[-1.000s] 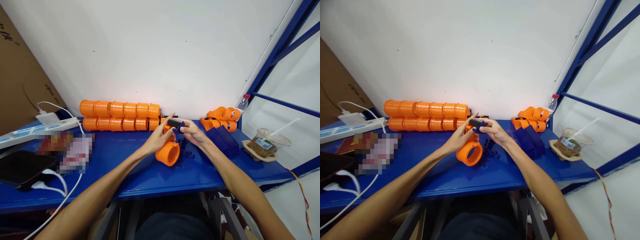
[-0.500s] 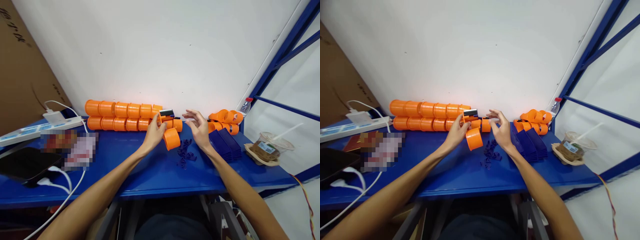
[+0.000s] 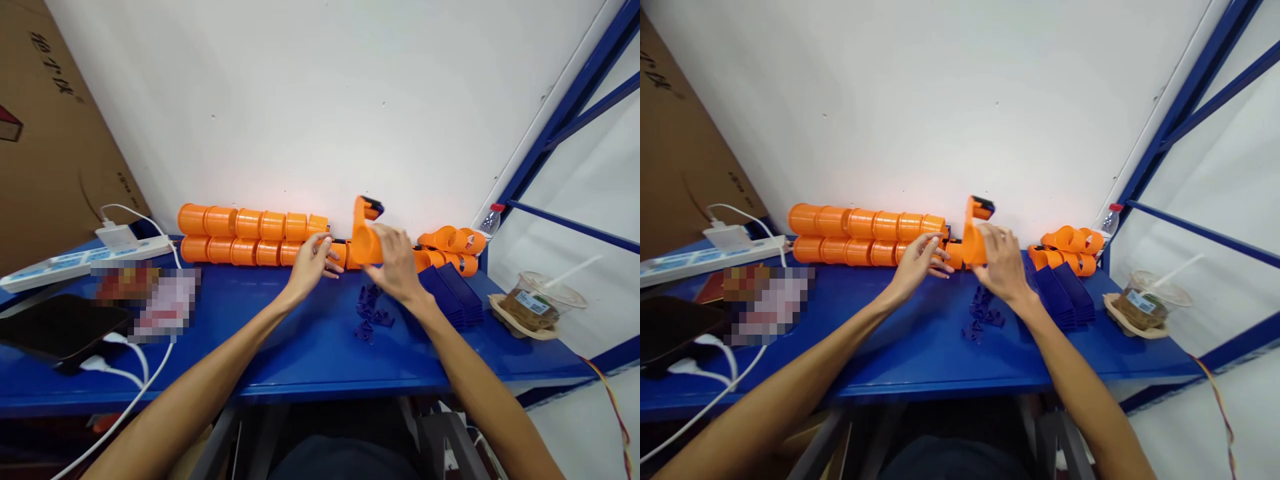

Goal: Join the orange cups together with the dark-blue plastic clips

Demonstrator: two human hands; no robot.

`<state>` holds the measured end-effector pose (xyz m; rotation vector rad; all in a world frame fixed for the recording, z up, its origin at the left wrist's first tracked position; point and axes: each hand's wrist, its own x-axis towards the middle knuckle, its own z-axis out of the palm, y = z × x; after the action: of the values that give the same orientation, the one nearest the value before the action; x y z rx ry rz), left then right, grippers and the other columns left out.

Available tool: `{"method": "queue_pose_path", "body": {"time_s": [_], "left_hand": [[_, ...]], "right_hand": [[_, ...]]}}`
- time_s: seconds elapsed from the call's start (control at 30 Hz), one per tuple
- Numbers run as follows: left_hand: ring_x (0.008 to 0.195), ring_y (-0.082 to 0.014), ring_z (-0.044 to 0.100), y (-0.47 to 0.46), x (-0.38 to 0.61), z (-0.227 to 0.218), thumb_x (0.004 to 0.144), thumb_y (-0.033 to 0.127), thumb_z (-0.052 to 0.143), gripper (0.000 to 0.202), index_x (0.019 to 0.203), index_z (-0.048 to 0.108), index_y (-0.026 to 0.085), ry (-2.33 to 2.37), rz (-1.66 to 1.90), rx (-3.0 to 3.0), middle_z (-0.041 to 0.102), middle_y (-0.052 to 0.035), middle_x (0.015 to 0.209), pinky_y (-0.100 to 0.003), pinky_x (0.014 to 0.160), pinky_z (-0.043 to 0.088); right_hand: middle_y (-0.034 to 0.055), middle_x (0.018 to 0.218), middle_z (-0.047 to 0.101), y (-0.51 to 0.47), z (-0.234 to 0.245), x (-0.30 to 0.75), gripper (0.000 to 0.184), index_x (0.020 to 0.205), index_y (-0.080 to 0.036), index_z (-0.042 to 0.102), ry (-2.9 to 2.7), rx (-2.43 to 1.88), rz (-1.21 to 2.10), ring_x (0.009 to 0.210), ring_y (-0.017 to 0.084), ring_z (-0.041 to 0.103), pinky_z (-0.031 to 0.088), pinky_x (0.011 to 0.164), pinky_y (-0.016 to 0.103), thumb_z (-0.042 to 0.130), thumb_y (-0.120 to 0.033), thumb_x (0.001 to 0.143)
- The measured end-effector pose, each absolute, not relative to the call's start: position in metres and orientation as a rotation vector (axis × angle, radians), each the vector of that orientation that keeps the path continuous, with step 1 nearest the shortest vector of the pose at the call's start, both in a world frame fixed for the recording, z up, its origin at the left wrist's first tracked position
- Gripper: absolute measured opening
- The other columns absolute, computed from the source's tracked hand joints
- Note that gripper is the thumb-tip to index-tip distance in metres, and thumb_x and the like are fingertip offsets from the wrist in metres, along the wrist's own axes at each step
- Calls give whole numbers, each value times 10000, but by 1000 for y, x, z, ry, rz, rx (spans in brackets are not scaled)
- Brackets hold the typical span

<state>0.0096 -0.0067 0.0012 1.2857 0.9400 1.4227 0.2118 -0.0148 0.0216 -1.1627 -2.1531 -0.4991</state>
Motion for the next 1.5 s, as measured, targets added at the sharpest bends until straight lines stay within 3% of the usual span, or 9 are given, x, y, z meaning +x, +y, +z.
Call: {"method": "queue_pose_path", "body": {"time_s": [0.13, 0.4, 0.6, 1.0, 1.13, 1.27, 1.37, 1.5], "left_hand": [[473, -156, 653, -9, 9, 2, 890, 514, 601, 383, 909, 642, 134, 942, 1416, 1456, 584, 15, 581, -228, 418, 517], [424, -143, 606, -10, 7, 1, 862, 495, 583, 356, 821, 646, 147, 974, 1508, 1515, 573, 15, 532, -221, 385, 467], [397, -133, 572, -13, 9, 2, 871, 448, 564, 311, 796, 643, 157, 980, 1499, 1561, 564, 20, 511, -219, 376, 434], [379, -131, 555, -16, 11, 4, 851, 465, 572, 316, 770, 639, 168, 995, 1501, 1573, 554, 25, 491, -216, 375, 420], [382, -137, 560, -16, 10, 4, 855, 448, 559, 302, 772, 638, 168, 1008, 1502, 1591, 559, 23, 492, -222, 376, 424], [385, -135, 564, -18, 10, 5, 850, 420, 565, 276, 765, 649, 171, 1015, 1505, 1586, 559, 24, 494, -219, 380, 429], [394, -135, 573, -19, 11, 6, 852, 391, 560, 252, 753, 646, 175, 1007, 1505, 1594, 566, 21, 500, -217, 387, 438], [391, -137, 570, -21, 11, 6, 858, 395, 558, 261, 757, 649, 173, 1006, 1502, 1602, 563, 18, 494, -219, 385, 440]], "right_hand": [[175, 1396, 580, 5, 41, 245, 638, 1447, -142, 468, -2067, -1464, -545, 1231, 383, 499, 430, 1059, 503, 647, -248, 844], [203, 1311, 646, 42, 34, 240, 445, 1308, -117, 565, -2541, -1815, -326, 1182, 340, 629, 500, 906, 387, 588, -121, 864], [210, 1299, 661, 51, 24, 233, 624, 1309, -138, 570, -2562, -1909, -200, 1171, 367, 663, 528, 849, 374, 816, -186, 738], [256, 1338, 633, 53, 14, 223, 758, 1419, -90, 463, -2546, -1908, -152, 1195, 371, 663, 524, 903, 378, 832, -219, 769], [208, 1402, 618, 53, 23, 232, 834, 1480, -141, 440, -2552, -1885, -119, 1240, 345, 636, 520, 948, 378, 841, -282, 761], [188, 1413, 620, 54, 61, 276, 598, 1471, -134, 480, -2351, -1861, -382, 1295, 319, 579, 476, 1029, 394, 625, -210, 895], [197, 1380, 636, 57, 96, 320, 622, 1465, -103, 494, -2263, -1920, -630, 1283, 325, 554, 461, 1016, 397, 553, -95, 845], [238, 1443, 561, 64, 114, 364, 661, 1469, -68, 485, -2444, -2099, -856, 1301, 357, 508, 441, 1000, 428, 546, -75, 811]]}}
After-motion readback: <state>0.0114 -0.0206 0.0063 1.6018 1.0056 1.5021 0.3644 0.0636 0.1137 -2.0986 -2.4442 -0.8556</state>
